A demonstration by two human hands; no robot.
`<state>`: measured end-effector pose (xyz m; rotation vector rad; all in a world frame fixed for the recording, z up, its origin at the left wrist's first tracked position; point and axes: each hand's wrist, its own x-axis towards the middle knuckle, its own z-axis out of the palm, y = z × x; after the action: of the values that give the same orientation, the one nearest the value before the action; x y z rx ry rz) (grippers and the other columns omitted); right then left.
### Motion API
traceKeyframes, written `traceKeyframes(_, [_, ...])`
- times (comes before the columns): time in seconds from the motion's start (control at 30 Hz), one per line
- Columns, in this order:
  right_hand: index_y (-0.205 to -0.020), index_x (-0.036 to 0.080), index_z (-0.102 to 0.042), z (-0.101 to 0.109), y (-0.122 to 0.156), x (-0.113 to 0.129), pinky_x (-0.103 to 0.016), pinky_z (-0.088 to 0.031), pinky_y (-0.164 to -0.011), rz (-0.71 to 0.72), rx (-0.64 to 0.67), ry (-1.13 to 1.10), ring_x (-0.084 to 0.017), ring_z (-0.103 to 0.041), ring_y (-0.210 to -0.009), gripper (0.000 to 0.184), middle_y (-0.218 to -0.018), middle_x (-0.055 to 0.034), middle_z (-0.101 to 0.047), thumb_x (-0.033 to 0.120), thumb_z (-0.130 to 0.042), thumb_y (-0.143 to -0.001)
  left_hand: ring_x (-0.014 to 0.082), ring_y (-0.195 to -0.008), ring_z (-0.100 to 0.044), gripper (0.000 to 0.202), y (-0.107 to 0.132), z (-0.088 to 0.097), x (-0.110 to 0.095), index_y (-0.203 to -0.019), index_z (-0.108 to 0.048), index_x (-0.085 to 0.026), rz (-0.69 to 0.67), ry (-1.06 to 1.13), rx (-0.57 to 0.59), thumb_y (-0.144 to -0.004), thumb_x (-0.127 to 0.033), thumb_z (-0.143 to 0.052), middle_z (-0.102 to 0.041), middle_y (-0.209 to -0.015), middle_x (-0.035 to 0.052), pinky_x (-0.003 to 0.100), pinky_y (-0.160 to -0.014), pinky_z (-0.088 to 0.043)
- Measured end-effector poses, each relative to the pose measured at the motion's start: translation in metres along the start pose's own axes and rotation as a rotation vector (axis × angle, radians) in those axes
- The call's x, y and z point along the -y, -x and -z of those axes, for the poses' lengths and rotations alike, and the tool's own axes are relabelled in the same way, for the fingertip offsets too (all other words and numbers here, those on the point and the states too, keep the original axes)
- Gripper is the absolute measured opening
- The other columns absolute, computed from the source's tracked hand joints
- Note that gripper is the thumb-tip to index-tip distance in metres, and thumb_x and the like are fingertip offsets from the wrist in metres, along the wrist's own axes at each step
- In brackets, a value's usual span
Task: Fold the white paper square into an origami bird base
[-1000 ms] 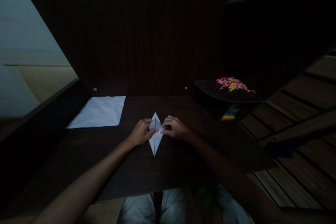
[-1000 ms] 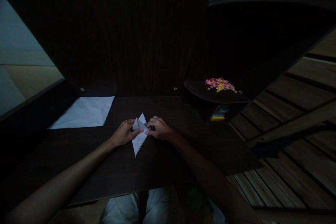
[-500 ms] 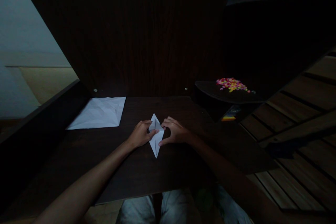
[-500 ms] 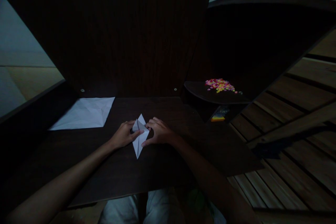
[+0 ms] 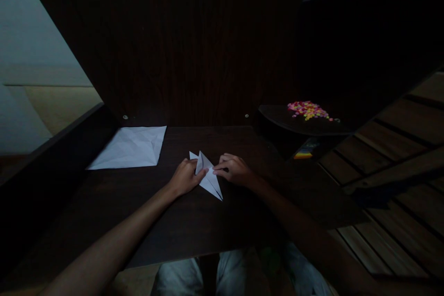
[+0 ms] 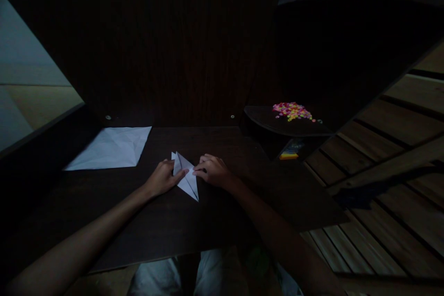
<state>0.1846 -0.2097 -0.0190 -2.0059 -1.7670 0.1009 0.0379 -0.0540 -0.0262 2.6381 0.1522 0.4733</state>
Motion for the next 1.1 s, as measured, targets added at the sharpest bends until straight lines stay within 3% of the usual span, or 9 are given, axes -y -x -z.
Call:
traceKeyframes(0.23, [-0.099, 0.025, -0.073, 0.015, 0.0, 0.009, -0.028, -0.037, -0.066, -0.086, 0.172, 0.044, -0.018, -0.054, -0.083, 0.03, -0.083, -0.003, -0.061, 0.044, -0.072, -0.076, 0.0171, -0.06, -0.057, 0.03, 0.0, 0.0, -0.002, -0.063, -0.059, -0.017, 0.013, -0.01, 0.002, -0.087, -0.032, -0.051, -0.063, -0.063, 0.0051, 0.03, -0.068, -0.042])
traceKeyframes(0.4, [-0.112, 0.025, -0.067, 0.019, 0.005, 0.016, -0.033, -0.04, -0.076, -0.127, 0.281, 0.094, -0.025, -0.053, -0.096, 0.064, -0.092, -0.005, -0.06, 0.064, -0.073, -0.062, 0.0168, -0.06, -0.058, 0.028, 0.0, -0.001, -0.001, -0.065, -0.059, -0.017, 0.019, -0.017, 0.008, -0.087, -0.032, -0.051, -0.063, -0.064, 0.0044, 0.029, -0.068, -0.042])
traceKeyframes(0.5, [-0.121, 0.023, -0.061, 0.016, 0.009, 0.018, -0.038, -0.039, -0.086, -0.133, 0.297, 0.116, -0.029, -0.05, -0.107, 0.078, -0.099, -0.0075, -0.06, 0.067, -0.072, -0.059, 0.0173, -0.06, -0.059, 0.026, 0.0, -0.001, -0.001, -0.066, -0.059, -0.017, 0.025, -0.026, 0.004, -0.086, -0.033, -0.052, -0.062, -0.063, 0.0042, 0.029, -0.067, -0.042])
traceKeyframes(0.6, [-0.125, 0.023, -0.058, 0.014, 0.012, 0.017, -0.039, -0.037, -0.089, -0.117, 0.31, 0.127, -0.029, -0.048, -0.112, 0.074, -0.106, -0.009, -0.06, 0.064, -0.071, -0.064, 0.0169, -0.058, -0.058, 0.025, 0.0, -0.001, -0.002, -0.067, -0.06, -0.017, 0.032, 0.001, 0.003, -0.086, -0.033, -0.053, -0.062, -0.063, 0.0038, 0.029, -0.067, -0.042])
traceKeyframes(0.67, [-0.124, 0.027, -0.059, 0.016, 0.012, 0.016, -0.037, -0.037, -0.088, -0.096, 0.3, 0.134, -0.029, -0.048, -0.113, 0.062, -0.105, -0.008, -0.06, 0.059, -0.068, -0.072, 0.0165, -0.057, -0.057, 0.026, 0.0, -0.001, -0.002, -0.067, -0.059, -0.017, 0.031, 0.013, 0.005, -0.086, -0.033, -0.053, -0.063, -0.064, 0.0041, 0.03, -0.067, -0.042])
traceKeyframes(0.77, [-0.113, 0.031, -0.066, 0.022, 0.009, 0.016, -0.031, -0.038, -0.078, -0.069, 0.296, 0.136, -0.023, -0.054, -0.101, 0.036, -0.095, -0.0046, -0.062, 0.048, -0.063, -0.081, 0.0169, -0.059, -0.057, 0.027, 0.001, -0.002, -0.001, -0.067, -0.059, -0.017, 0.03, -0.01, -0.008, -0.086, -0.035, -0.053, -0.063, -0.065, 0.005, 0.031, -0.069, -0.043])
traceKeyframes(0.87, [-0.101, 0.031, -0.071, 0.025, 0.006, 0.018, -0.027, -0.036, -0.066, -0.028, 0.297, 0.113, -0.018, -0.057, -0.084, 0.022, -0.087, -0.0023, -0.063, 0.04, -0.063, -0.083, 0.0174, -0.061, -0.057, 0.027, 0.001, -0.003, 0.0, -0.068, -0.059, -0.017, 0.015, -0.039, -0.013, -0.086, -0.035, -0.052, -0.063, -0.066, 0.0052, 0.031, -0.07, -0.043])
traceKeyframes(0.97, [-0.099, 0.03, -0.072, 0.025, 0.007, 0.021, -0.027, -0.036, -0.066, -0.024, 0.328, 0.131, -0.018, -0.058, -0.082, 0.025, -0.083, -0.002, -0.065, 0.046, -0.065, -0.08, 0.0175, -0.062, -0.058, 0.027, 0.001, -0.003, 0.0, -0.067, -0.057, -0.018, 0.007, -0.056, 0.009, -0.087, -0.034, -0.051, -0.063, -0.067, 0.0051, 0.031, -0.07, -0.043])
traceKeyframes(1.1, [-0.109, 0.029, -0.069, 0.025, 0.01, 0.024, -0.033, -0.038, -0.077, -0.078, 0.395, 0.182, -0.025, -0.057, -0.093, 0.051, -0.088, -0.0055, -0.064, 0.062, -0.068, -0.069, 0.0186, -0.064, -0.059, 0.025, 0.0, -0.003, -0.001, -0.068, -0.056, -0.018, 0.015, -0.079, 0.015, -0.087, -0.034, -0.051, -0.064, -0.068, 0.0052, 0.031, -0.071, -0.043])
